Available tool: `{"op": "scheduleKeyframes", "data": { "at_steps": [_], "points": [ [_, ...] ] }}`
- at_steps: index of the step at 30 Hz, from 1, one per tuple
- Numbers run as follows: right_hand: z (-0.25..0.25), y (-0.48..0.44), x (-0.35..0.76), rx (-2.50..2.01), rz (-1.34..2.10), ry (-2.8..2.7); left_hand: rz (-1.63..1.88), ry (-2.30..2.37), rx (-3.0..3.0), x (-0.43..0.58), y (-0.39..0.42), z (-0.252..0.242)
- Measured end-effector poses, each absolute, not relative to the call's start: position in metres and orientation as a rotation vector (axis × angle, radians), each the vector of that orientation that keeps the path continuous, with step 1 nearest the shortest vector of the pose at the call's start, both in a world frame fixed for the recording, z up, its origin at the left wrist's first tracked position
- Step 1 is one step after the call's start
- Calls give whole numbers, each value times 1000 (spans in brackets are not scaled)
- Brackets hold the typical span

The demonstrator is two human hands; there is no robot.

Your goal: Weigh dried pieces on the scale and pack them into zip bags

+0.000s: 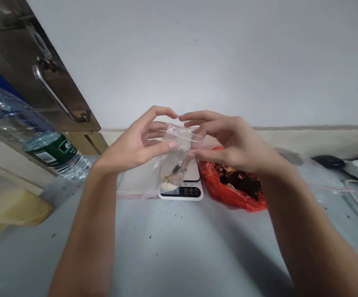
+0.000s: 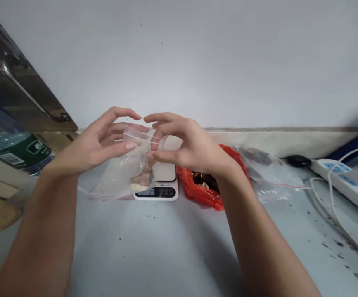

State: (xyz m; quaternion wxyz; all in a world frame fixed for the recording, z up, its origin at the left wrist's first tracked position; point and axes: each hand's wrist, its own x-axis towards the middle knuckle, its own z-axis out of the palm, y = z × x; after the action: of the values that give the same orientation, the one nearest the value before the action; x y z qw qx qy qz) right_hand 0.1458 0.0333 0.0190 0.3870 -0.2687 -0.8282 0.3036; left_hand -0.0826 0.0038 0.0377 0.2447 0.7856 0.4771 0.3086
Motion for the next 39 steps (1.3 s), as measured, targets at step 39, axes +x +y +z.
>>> {"op": "scheduleKeyframes", "data": {
  "at_steps": [39],
  "points": [
    [23,29,153,-822,828,-2051,1176,1167,2007,-45,7,31]
  ]
}}
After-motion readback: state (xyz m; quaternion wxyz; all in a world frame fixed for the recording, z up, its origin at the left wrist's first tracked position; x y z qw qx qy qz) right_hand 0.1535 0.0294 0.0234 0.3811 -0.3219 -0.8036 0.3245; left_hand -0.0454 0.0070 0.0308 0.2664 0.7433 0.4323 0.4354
